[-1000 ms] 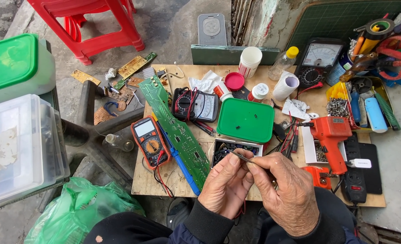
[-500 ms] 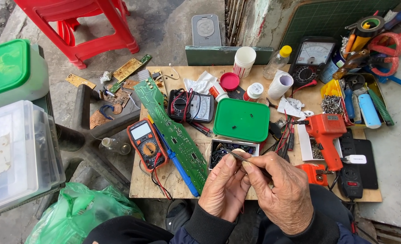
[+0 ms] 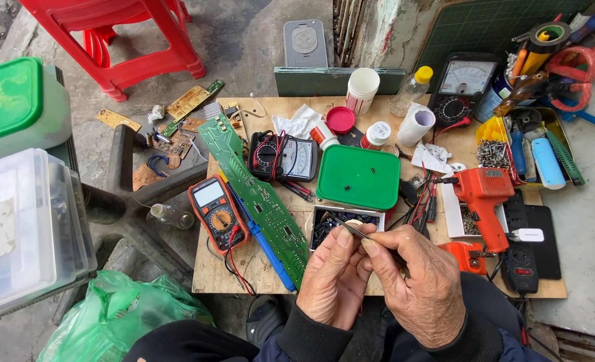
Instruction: Inspecting and testing electronic components and a circuit board using a magnifying glass.
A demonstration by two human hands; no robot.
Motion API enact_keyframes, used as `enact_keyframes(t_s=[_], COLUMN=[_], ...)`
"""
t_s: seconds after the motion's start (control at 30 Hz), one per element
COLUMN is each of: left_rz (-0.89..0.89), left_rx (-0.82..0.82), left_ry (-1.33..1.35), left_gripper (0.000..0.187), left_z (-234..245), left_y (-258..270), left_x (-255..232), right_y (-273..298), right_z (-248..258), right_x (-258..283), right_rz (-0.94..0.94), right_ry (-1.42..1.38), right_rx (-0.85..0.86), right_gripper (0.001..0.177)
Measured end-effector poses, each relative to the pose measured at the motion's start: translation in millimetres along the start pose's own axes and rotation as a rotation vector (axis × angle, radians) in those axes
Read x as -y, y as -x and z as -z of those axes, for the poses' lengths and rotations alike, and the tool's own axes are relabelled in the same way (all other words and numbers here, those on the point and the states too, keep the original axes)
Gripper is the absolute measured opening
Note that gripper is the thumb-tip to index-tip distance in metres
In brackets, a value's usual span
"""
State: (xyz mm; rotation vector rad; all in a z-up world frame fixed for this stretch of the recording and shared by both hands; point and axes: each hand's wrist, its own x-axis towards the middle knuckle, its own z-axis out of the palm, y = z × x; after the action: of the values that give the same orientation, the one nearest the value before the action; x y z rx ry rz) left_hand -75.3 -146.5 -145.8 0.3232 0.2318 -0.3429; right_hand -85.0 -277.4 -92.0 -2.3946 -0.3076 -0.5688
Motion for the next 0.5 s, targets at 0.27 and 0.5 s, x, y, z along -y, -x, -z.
enact_keyframes(t_s=[0.27, 0.5], left_rz=[0.016, -0.107], left_rx=[-0.170, -0.213], left_ry=[0.003, -0.155], left_gripper=[0.022, 0.029], left_z=[11.8, 2.5], left_y=[-3.2, -3.2], left_x=[9.0, 4.5], right_y=[4.5, 0.3], right_z=[3.3, 9.1], right_x=[1.1, 1.5], right_rz=[-0.121, -0.269], right_ry=[-0.027, -0.042], right_rx=[-0.060, -0.070], right_gripper=[0.016, 0.016])
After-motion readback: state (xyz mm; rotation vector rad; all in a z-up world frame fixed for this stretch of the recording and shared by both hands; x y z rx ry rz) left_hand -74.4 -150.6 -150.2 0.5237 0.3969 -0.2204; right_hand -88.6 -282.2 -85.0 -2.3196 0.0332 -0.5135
